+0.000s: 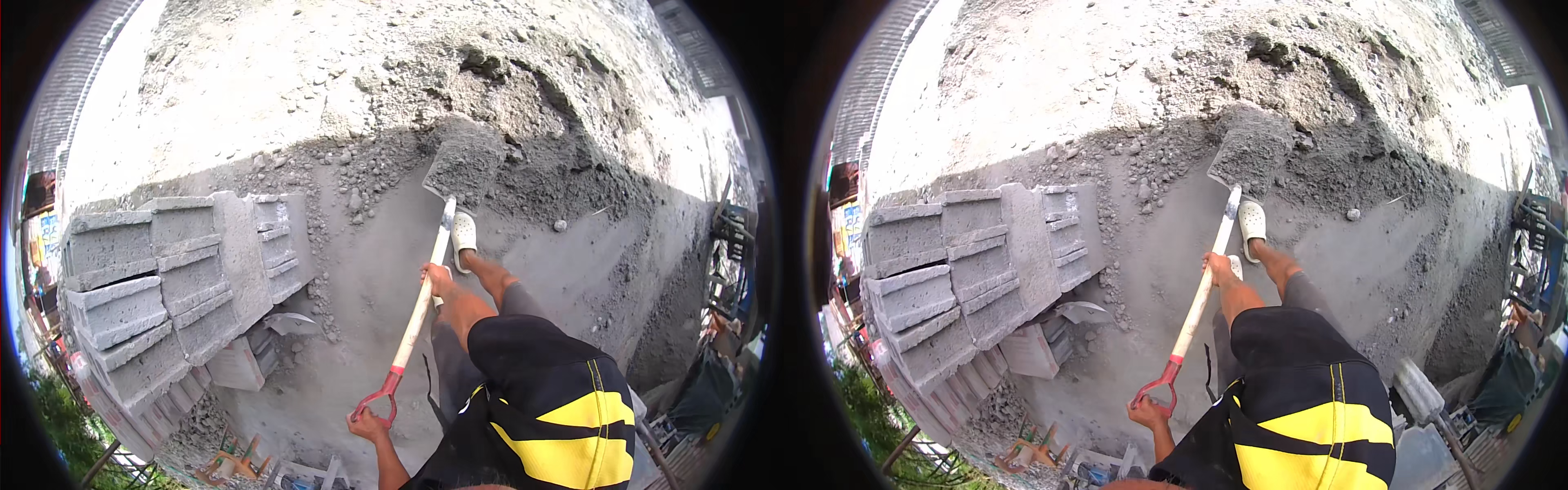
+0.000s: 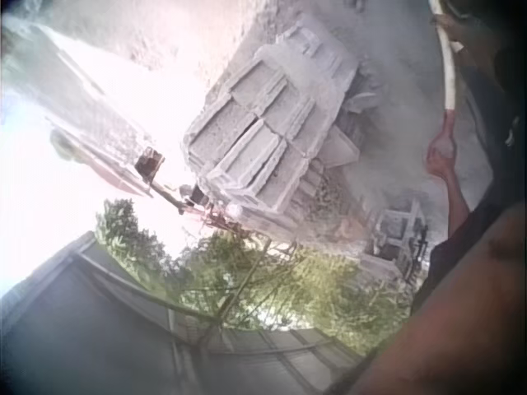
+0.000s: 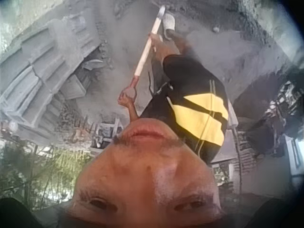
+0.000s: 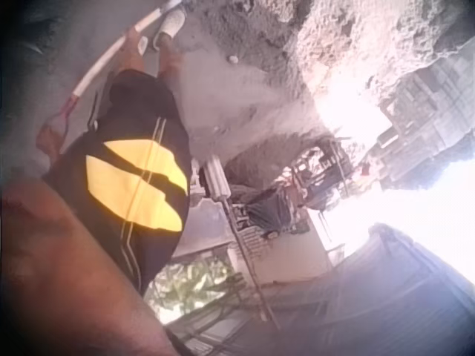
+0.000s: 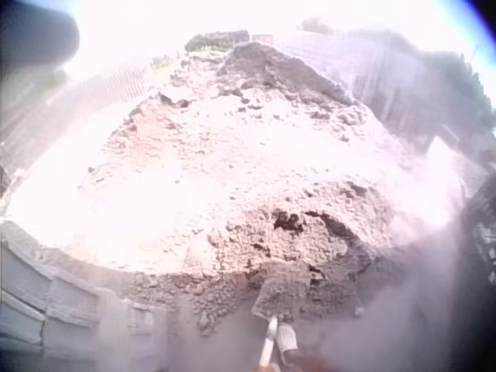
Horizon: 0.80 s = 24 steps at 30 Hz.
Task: The person uses a shovel to move a pile of dry cement mix toward a cement mixer. They then scoop water from a large blue barrel using a white plastic container and pour it into the rotating mixer multiple times to combine with the dry mix.
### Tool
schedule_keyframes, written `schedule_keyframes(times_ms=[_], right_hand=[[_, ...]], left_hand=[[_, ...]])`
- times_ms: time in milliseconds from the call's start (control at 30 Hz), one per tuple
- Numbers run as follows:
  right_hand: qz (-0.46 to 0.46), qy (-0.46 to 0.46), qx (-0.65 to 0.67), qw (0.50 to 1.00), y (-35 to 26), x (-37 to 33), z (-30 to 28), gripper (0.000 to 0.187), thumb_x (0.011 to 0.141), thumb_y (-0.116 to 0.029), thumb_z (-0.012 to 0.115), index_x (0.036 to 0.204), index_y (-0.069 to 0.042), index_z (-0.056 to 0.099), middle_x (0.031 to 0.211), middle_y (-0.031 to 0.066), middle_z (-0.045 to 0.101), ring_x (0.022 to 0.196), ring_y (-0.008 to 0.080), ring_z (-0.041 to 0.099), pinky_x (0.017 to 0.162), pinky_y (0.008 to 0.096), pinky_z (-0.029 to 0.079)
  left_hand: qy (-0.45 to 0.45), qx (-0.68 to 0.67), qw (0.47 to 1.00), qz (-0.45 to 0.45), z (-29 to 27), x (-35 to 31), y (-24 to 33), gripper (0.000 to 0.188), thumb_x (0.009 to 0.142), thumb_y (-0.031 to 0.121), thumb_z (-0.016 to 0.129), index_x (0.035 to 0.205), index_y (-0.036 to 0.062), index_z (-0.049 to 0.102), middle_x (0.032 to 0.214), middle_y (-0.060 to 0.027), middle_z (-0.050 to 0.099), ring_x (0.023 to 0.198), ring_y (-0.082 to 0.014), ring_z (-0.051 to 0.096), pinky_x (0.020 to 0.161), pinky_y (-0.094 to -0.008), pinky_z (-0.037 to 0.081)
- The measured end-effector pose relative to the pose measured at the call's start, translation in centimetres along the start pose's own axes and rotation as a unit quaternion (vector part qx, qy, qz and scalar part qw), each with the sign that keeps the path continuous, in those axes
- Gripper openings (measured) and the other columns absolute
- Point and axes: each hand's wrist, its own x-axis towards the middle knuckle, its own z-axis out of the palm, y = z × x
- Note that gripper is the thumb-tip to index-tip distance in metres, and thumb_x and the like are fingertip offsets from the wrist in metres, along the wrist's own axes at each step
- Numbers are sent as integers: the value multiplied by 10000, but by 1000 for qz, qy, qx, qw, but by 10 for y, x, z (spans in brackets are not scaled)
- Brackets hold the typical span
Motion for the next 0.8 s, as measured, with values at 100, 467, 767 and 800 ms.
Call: schedule_keyframes(times_ms=[100,467,767,800], right_hand=[[-10,1,52,999,2,-52,-20,65,801,-62,592,792,-17,547,652,67,518,552,178,528,500,317,487],[-93,27,372,923,19,-238,-170,102,758,-49,624,736,-43,525,625,48,509,508,175,504,465,323,458],[-344,192,540,744,62,-512,-473,147,781,-122,655,730,-57,533,605,64,531,469,196,530,463,365,444],[-373,208,555,714,69,-551,-509,153,791,-134,656,735,-60,534,603,63,530,468,194,530,474,368,444]], left_hand=[[-22,15,996,85,-35,7,21,137,656,-60,594,708,-20,474,590,-53,485,471,-151,469,435,-314,379],[-281,-48,919,272,-113,27,97,166,652,-24,628,652,10,466,562,-27,459,499,-137,452,463,-319,381],[-673,-44,700,235,11,-111,108,84,680,22,626,677,-13,549,574,-81,533,501,-176,514,458,-337,428],[-710,-37,671,209,22,-137,107,80,681,28,624,680,-16,557,577,-84,538,500,-179,517,455,-340,428]])
